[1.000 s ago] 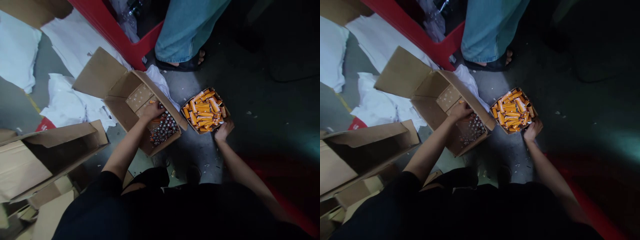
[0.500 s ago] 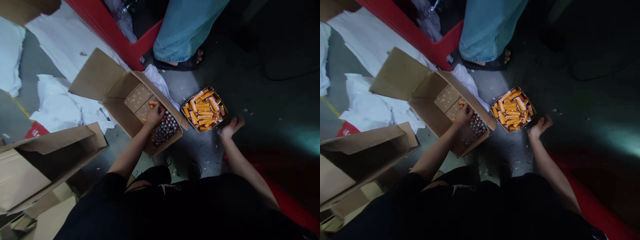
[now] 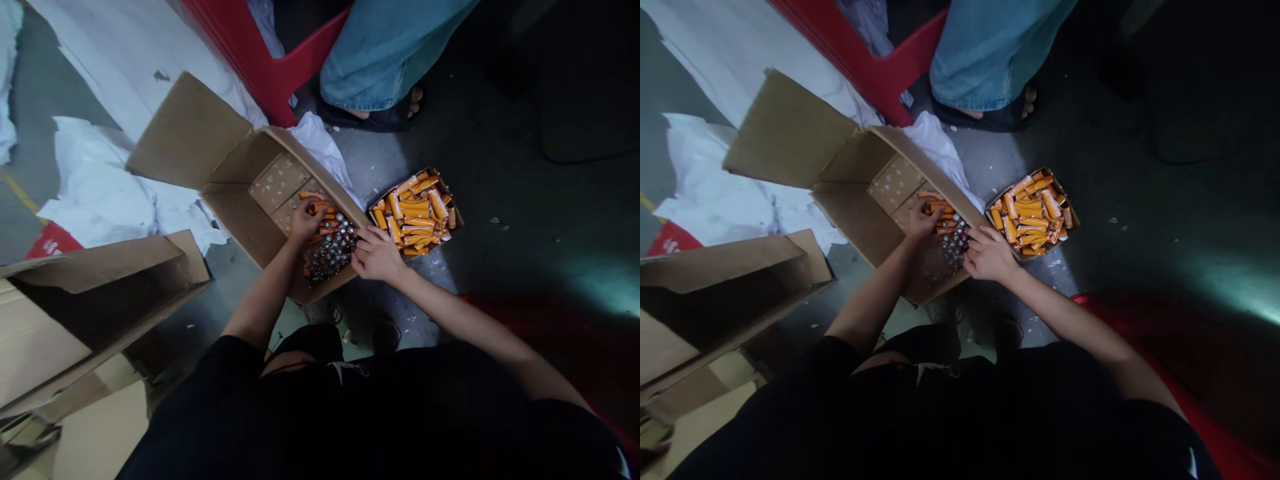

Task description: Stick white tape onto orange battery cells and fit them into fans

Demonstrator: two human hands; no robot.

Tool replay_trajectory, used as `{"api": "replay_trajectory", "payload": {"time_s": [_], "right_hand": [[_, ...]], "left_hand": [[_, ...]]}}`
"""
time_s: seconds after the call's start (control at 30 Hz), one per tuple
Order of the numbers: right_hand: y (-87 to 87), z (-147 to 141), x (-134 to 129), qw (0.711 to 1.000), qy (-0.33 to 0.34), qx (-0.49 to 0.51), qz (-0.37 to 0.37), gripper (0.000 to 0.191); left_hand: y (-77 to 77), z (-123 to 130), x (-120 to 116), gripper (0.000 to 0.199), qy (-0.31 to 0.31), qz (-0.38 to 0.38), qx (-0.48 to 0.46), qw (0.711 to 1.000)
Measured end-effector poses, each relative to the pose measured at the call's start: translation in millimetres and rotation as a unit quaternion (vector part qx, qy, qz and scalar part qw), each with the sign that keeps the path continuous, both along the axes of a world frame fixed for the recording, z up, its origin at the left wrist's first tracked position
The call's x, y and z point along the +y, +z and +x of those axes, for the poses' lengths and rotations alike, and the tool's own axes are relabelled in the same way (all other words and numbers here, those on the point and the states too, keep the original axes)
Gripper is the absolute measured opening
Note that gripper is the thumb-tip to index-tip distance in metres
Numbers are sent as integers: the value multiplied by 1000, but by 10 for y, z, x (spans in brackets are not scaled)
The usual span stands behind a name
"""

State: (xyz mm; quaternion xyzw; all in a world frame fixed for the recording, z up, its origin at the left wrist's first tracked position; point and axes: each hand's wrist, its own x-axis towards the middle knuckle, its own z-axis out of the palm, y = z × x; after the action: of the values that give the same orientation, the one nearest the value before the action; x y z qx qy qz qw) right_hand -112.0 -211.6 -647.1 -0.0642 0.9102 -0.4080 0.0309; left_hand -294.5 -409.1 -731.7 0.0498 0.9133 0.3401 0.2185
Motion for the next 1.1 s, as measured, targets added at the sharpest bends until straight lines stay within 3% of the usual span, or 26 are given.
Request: {"api": "replay_trajectory", "payload": {"time_s": [0.1, 0.17, 0.27, 0.37, 0.47, 0.53, 0.57, 0.63, 0.7, 0.73, 0.83, 0.9, 0.97, 1.03, 1.1], "right_hand": [[-21, -5, 7, 1000, 0, 10, 22, 28], [-34, -46, -25, 1000, -12, 10, 25, 27], [-69, -111, -65, 999, -25, 19, 29, 26], [-90, -146, -64, 1000, -13, 24, 3, 27], [-48, -134, -45, 990, -5, 24, -138, 27], [37, -85, -33, 947, -97, 16, -307, 39], [97, -44, -22, 900, -169, 8, -401, 49], [243, 65, 21, 769, -284, -29, -572, 64], [398, 197, 99, 648, -297, -77, -697, 73], [466, 263, 149, 606, -287, -93, -736, 75], [595, 439, 315, 538, -356, -63, -761, 64], [602, 535, 440, 526, -456, -10, -718, 50], [539, 622, 592, 532, -548, 45, -643, 43], [399, 699, 761, 563, -603, 101, -556, 41], [185, 752, 911, 622, -614, 144, -463, 44]], "left_hand": [[56, -235, -66, 30, 154, 49, 43, 986], [154, -383, -66, 31, 218, 98, 64, 969], [424, -458, 0, 40, 213, 188, 65, 957], [843, -370, 87, 52, 208, 297, 48, 931], [1320, -208, 217, 50, 199, 370, 20, 907], [1594, -50, 388, 44, 168, 403, -6, 900], [1702, 54, 508, 43, 150, 421, -22, 894], [1840, 309, 813, 45, 117, 453, -51, 882], [1875, 607, 1176, 48, 89, 477, -74, 871], [1862, 759, 1364, 48, 79, 489, -83, 865], [1766, 1171, 1879, 44, 30, 514, -91, 852], [1679, 1381, 2122, 43, -31, 504, -57, 861], [1564, 1519, 2250, 43, -101, 483, 7, 870], [1405, 1573, 2264, 46, -183, 462, 79, 864], [1221, 1545, 2188, 47, -301, 404, 121, 855]]}}
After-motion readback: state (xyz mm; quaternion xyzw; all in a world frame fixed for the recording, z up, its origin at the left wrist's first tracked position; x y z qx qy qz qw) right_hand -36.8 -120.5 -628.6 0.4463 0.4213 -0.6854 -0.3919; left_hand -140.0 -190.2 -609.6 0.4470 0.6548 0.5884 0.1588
